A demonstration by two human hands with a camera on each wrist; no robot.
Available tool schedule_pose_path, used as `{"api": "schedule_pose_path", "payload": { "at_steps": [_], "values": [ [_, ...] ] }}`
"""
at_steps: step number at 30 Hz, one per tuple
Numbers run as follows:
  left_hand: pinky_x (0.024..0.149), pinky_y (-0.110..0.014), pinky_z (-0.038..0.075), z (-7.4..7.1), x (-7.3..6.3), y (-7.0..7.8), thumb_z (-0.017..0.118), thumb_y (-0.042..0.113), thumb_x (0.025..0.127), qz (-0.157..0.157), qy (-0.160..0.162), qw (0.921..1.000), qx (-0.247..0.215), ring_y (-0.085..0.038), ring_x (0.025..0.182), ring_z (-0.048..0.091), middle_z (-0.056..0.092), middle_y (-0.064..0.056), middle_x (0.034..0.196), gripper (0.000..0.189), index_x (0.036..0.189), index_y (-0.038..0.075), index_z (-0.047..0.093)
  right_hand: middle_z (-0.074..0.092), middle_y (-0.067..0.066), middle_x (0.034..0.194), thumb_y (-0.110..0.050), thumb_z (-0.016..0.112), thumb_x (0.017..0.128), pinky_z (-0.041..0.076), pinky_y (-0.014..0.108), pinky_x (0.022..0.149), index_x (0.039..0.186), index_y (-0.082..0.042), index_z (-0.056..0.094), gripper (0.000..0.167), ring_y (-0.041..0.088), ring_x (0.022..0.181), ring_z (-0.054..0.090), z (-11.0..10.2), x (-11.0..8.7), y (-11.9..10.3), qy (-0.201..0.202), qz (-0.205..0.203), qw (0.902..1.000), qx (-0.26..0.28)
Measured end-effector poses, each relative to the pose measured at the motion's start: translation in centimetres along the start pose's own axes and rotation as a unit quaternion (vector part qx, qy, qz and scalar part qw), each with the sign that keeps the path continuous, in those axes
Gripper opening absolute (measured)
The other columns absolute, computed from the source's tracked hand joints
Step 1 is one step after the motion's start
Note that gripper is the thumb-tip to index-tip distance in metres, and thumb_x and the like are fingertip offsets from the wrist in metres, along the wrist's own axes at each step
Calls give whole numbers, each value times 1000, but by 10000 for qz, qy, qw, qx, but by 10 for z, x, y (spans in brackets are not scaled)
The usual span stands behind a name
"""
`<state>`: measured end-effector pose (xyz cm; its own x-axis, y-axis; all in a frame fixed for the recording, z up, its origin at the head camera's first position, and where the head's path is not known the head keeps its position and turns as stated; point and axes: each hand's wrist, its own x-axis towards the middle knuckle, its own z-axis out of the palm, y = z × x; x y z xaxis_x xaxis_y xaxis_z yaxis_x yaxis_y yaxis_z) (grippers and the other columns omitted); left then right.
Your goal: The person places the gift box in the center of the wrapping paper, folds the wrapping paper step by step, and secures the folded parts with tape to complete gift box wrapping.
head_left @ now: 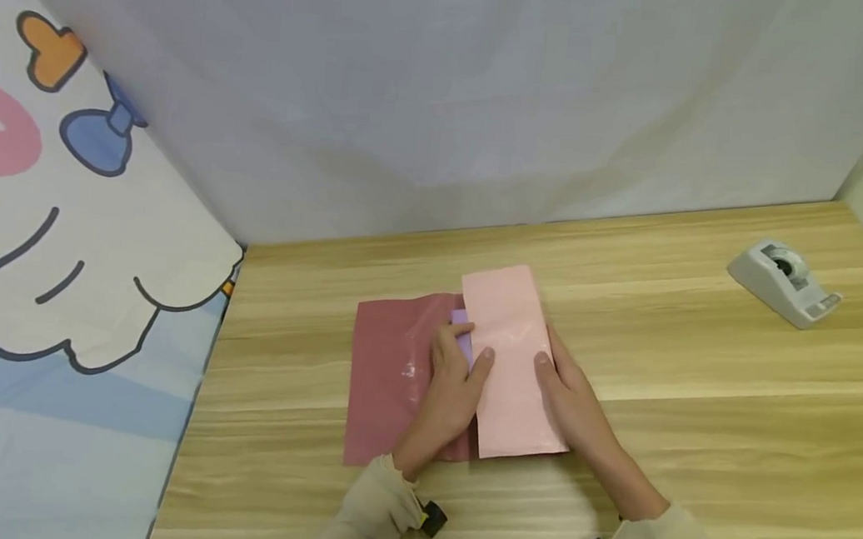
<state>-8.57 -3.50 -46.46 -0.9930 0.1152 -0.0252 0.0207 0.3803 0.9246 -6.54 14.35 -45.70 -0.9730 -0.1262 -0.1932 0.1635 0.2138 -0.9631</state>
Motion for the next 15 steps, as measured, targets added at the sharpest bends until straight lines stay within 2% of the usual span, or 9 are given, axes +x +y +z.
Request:
{"api": "schedule_pose_path", "payload": {
  "at_steps": [4,10,13,15],
  "values": [
    [123,-56,26,-2,-1,1,53,15,105,-5,-133,9999,-54,-37,146,28,31,-27,149,44,145,6,37,8,14,176,-29,31,115,7,58,131,167,-5,9,62,34,164,5,-5,-4,-5,-179,155,9996,128],
    [123,-66,22,-4,-1,-1,50,24,107,261,-308,9989,228,-41,154,18,10,-27,168,40,145,29,57,7,13,176,-34,26,115,5,54,133,167,-3,8,63,32,164,2,-14,29,-12,-279,105,9992,261],
    [123,-69,20,-5,-1,-2,48,26,107,339,-342,9985,258,-44,155,15,7,-29,168,40,145,32,59,8,12,176,-32,26,115,5,52,133,166,-2,10,62,30,164,3,-13,42,-11,-248,12,9995,170],
    [121,-72,21,-6,-1,-1,47,28,108,322,-391,9984,264,-45,156,12,5,-30,168,41,147,31,57,9,13,176,-28,25,115,6,52,133,166,0,10,60,30,164,4,-12,43,-9,-237,-88,9996,139]
  ]
}}
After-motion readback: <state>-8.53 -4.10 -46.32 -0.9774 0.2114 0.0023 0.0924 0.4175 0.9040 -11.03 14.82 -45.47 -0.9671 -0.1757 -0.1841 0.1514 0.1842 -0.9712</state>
